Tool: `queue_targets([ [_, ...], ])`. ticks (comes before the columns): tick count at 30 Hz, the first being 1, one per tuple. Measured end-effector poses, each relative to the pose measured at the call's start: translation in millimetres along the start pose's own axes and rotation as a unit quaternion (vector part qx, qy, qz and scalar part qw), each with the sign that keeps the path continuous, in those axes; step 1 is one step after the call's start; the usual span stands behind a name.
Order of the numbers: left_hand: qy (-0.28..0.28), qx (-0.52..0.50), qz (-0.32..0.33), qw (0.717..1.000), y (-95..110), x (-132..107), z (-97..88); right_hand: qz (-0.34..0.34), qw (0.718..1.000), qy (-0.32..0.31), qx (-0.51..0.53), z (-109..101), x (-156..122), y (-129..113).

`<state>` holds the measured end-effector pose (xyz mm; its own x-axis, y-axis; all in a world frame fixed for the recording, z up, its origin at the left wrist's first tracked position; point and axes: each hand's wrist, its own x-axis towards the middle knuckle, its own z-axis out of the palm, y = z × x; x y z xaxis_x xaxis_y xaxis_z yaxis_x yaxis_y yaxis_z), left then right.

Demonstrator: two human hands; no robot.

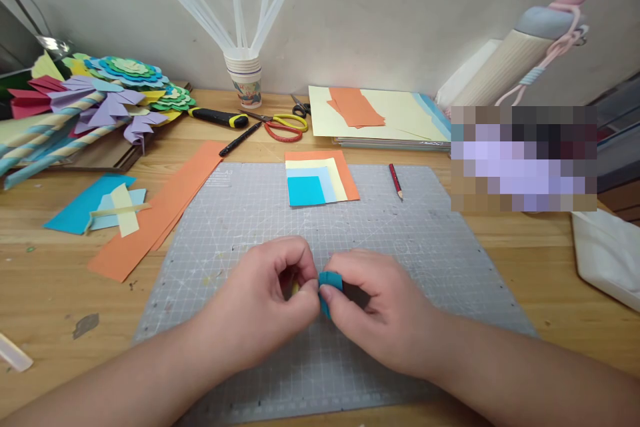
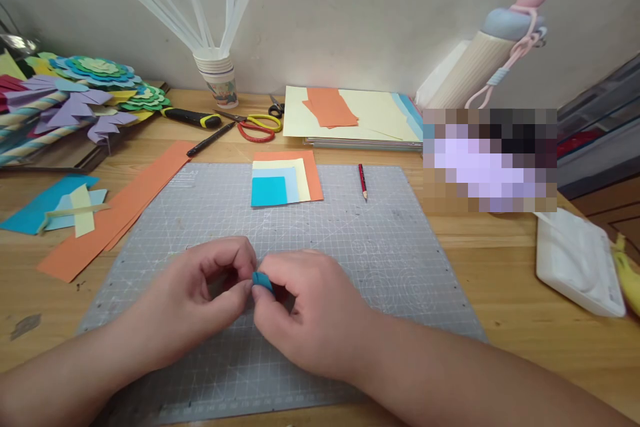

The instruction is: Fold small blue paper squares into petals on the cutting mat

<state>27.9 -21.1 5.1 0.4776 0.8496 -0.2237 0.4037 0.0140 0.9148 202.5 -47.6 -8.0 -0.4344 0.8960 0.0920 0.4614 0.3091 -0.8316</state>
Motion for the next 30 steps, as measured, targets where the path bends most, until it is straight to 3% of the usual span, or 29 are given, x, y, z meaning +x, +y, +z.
queue_targets([
  [3, 0.012, -0.006, 0.003, 1.0, 0, 0, 1.8, -0.006, 1.0, 0.005, -0.001, 0, 0, 0],
  [5, 0.016, -0.04, -0.005, 0.999, 1, 2, 0.1, 0.05, 0.996, 0.002, 0.067, -1, 1, -1],
  [8, 0.0, -0.133, -0.028, 0.991, 2, 5, -5.6, 0.137, 0.969, 0.003, 0.204, -4, 4, -1],
  [12, -0.04, -0.236, -0.062, 0.969, -3, 7, -12.2, 0.156, 0.942, 0.004, 0.296, -6, 8, -1],
  [21, -0.062, -0.272, -0.103, 0.955, -6, 9, -12.5, 0.137, 0.947, -0.001, 0.291, -4, 3, 4],
  [30, -0.062, -0.28, -0.094, 0.954, -7, 8, -13.0, 0.121, 0.952, 0.007, 0.282, -3, 3, 2],
])
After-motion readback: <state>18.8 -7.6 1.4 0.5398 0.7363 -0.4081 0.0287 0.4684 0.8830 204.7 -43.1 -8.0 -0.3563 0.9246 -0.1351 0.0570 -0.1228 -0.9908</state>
